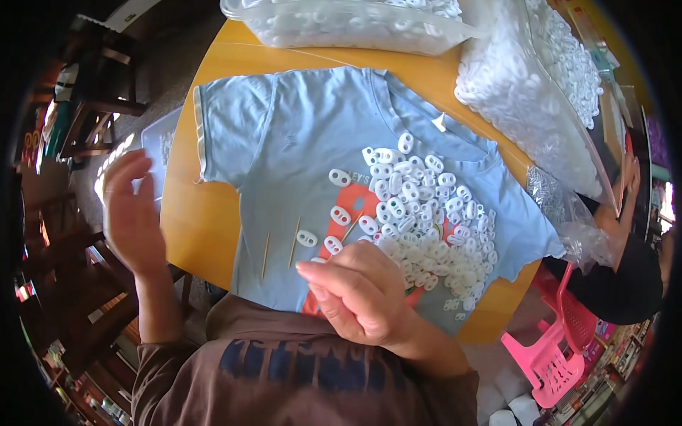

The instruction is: The person is assembling small white plastic components by inserting metal pins into them at a workspace.

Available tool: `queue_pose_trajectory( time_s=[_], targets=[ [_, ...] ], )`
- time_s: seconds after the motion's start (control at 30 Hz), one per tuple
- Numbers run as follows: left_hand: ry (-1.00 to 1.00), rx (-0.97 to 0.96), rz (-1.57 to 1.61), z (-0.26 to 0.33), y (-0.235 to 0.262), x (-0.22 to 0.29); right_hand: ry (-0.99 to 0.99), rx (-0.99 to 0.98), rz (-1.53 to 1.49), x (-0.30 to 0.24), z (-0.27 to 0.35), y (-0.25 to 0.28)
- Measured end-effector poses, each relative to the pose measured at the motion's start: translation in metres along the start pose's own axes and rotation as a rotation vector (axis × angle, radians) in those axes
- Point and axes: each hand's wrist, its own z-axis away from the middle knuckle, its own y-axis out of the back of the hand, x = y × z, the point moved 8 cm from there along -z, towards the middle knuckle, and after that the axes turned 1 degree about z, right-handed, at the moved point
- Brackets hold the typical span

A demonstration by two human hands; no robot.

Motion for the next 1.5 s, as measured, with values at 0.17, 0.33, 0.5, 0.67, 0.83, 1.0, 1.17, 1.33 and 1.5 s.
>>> queue_pose_trajectory(
  time_s=[0.17,0.33,0.5,0.67,0.83,1.0,1.17,1.33,1.5],
  targets=[
    [-0.176,-0.337,0.058,-0.013,-0.065,0.048,0.017,-0.029,-0.048,-0.003,-0.001,0.002],
    [-0.184,-0.442,-0.025,-0.018,-0.096,0.053,0.006,-0.004,-0.035,0.001,0.001,0.003],
    [-0.249,-0.482,-0.104,-0.015,-0.111,0.052,-0.025,-0.027,-0.085,0.005,0.002,0.003],
    [-0.273,-0.470,-0.091,-0.014,-0.112,0.055,-0.034,-0.017,-0.080,0.007,0.003,0.004],
    [-0.270,-0.442,-0.106,-0.016,-0.108,0.051,-0.052,-0.023,-0.080,0.008,0.003,0.004],
    [-0.257,-0.457,-0.113,-0.016,-0.109,0.054,-0.044,-0.027,-0.069,0.007,0.003,0.002],
    [-0.229,-0.502,-0.101,-0.018,-0.115,0.053,-0.049,-0.045,-0.063,0.006,0.003,0.001],
    [-0.177,-0.564,-0.092,-0.024,-0.118,0.052,-0.053,-0.028,-0.060,0.007,0.004,0.002],
    [-0.136,-0.631,-0.098,-0.025,-0.121,0.048,-0.052,-0.032,-0.050,0.007,0.005,0.001]
  ],
)
